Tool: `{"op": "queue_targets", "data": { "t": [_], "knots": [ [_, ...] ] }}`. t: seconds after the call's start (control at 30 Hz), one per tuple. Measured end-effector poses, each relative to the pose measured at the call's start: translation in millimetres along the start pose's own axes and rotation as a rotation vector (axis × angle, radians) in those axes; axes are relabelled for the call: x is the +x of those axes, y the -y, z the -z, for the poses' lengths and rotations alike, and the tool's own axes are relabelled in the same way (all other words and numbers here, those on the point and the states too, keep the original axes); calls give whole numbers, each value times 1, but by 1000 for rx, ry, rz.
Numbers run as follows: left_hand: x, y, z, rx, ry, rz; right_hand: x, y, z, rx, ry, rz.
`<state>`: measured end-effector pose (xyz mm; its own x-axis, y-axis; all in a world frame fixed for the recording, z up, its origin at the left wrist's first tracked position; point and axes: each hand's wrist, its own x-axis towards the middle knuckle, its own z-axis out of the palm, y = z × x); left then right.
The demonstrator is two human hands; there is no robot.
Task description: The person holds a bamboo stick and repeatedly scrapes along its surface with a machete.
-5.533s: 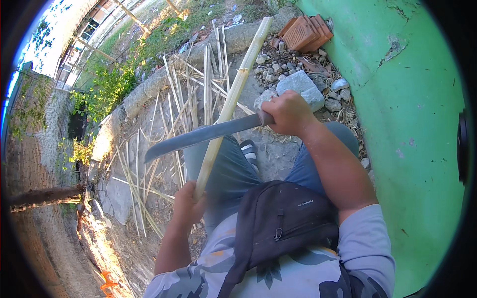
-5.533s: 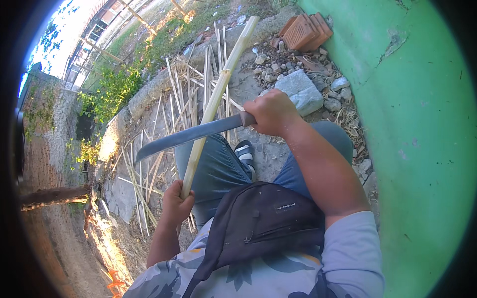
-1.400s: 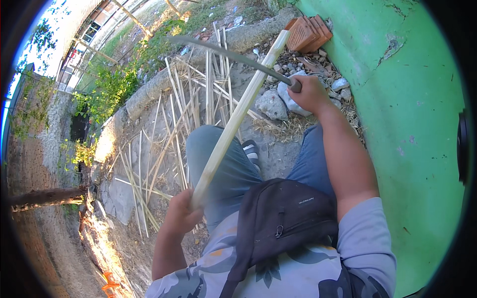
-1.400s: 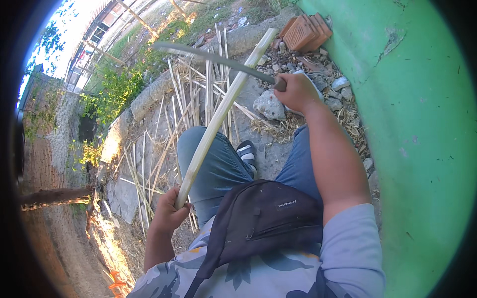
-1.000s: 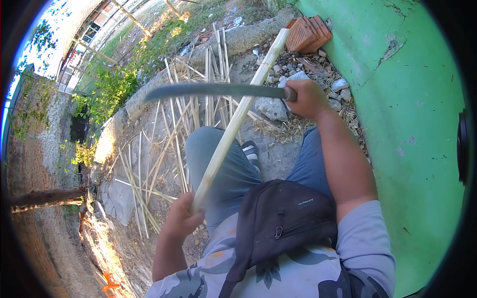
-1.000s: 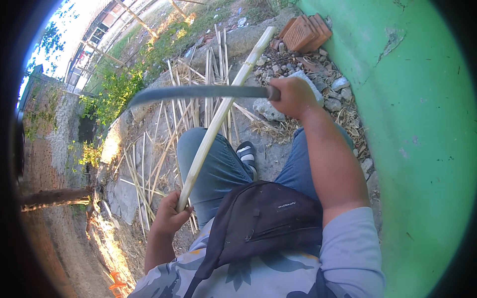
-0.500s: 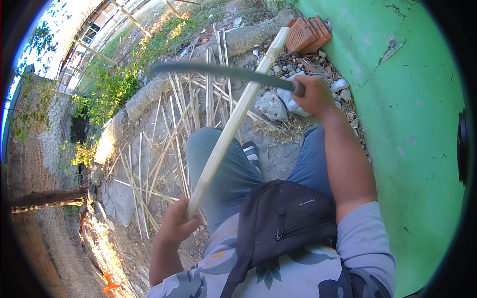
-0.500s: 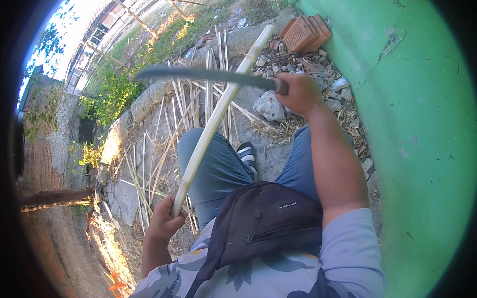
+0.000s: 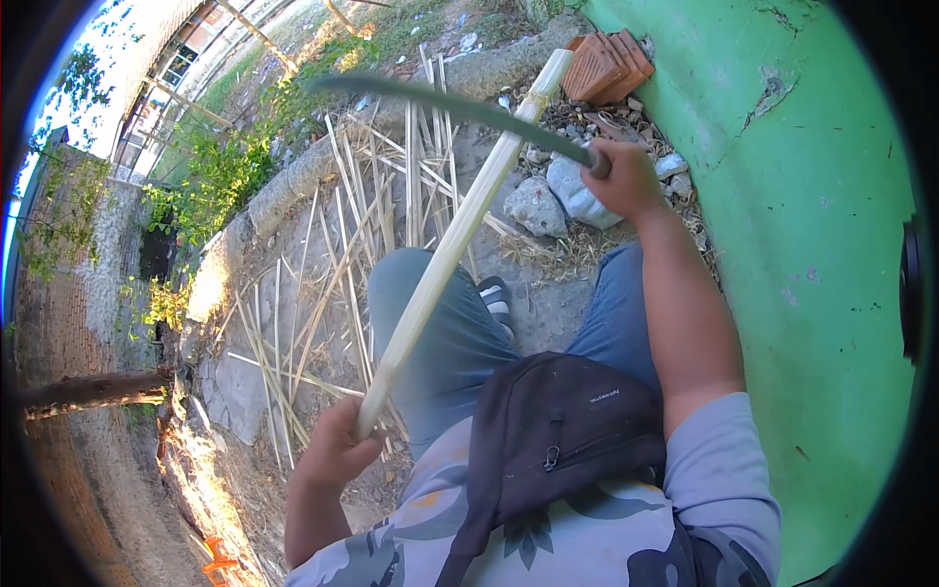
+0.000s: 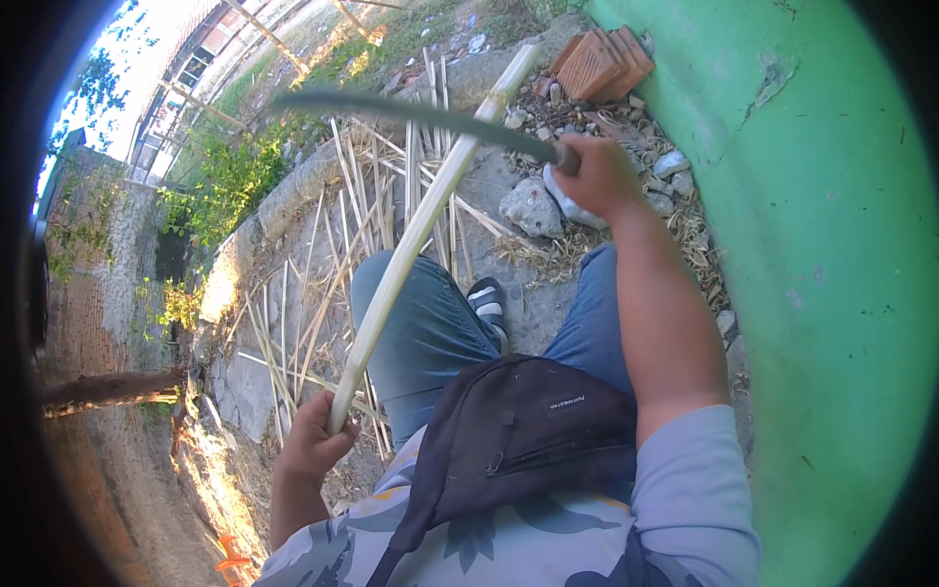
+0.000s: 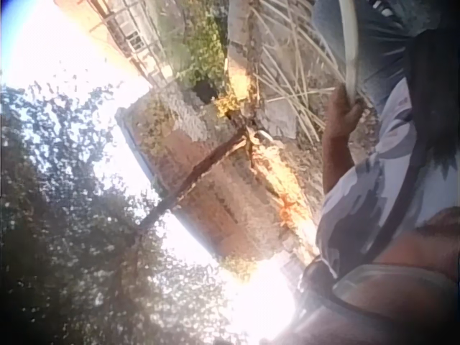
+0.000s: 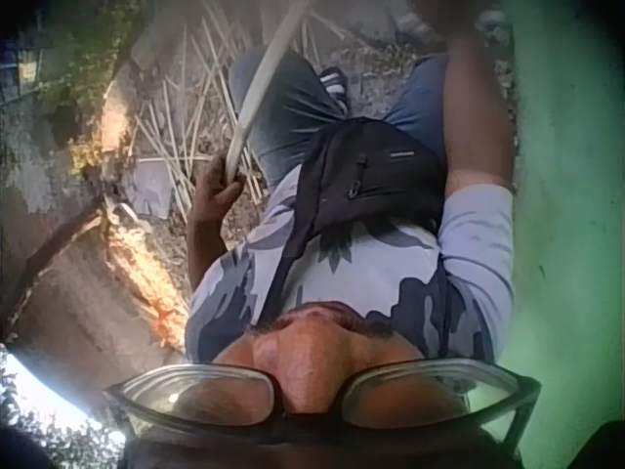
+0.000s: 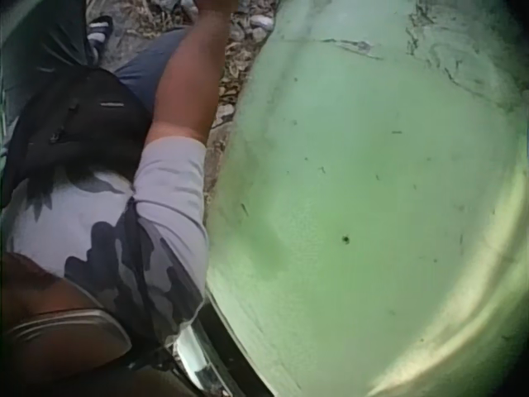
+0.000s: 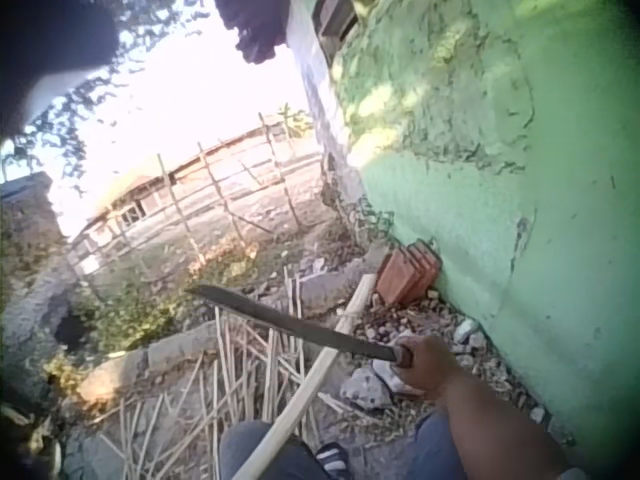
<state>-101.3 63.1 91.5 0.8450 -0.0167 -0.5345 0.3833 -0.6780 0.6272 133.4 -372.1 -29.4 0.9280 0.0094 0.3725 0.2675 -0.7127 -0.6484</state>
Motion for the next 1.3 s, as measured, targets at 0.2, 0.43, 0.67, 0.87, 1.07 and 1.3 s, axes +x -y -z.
{"op": "queue_targets", "data": {
  "t": [0.2,0.43,0.67,0.87,1.07,1.3],
  "knots": [
    [7,19,5,18,-81,-32,1,1,-12,33,-14,-6],
    [16,38,-9,-290,54,-180,0,12,-10,-33,50,177],
    [4,39,-7,-251,30,-96,8,-20,-25,95,-171,-193],
    [20,37,-13,-231,-71,-140,-6,19,-12,62,-12,-81],
    [37,17,-27,64,-145,-117,-8,19,-16,-89,46,285],
    [51,-10,-40,-162,-74,-185,-7,22,-13,-47,33,177]
  ]
}}
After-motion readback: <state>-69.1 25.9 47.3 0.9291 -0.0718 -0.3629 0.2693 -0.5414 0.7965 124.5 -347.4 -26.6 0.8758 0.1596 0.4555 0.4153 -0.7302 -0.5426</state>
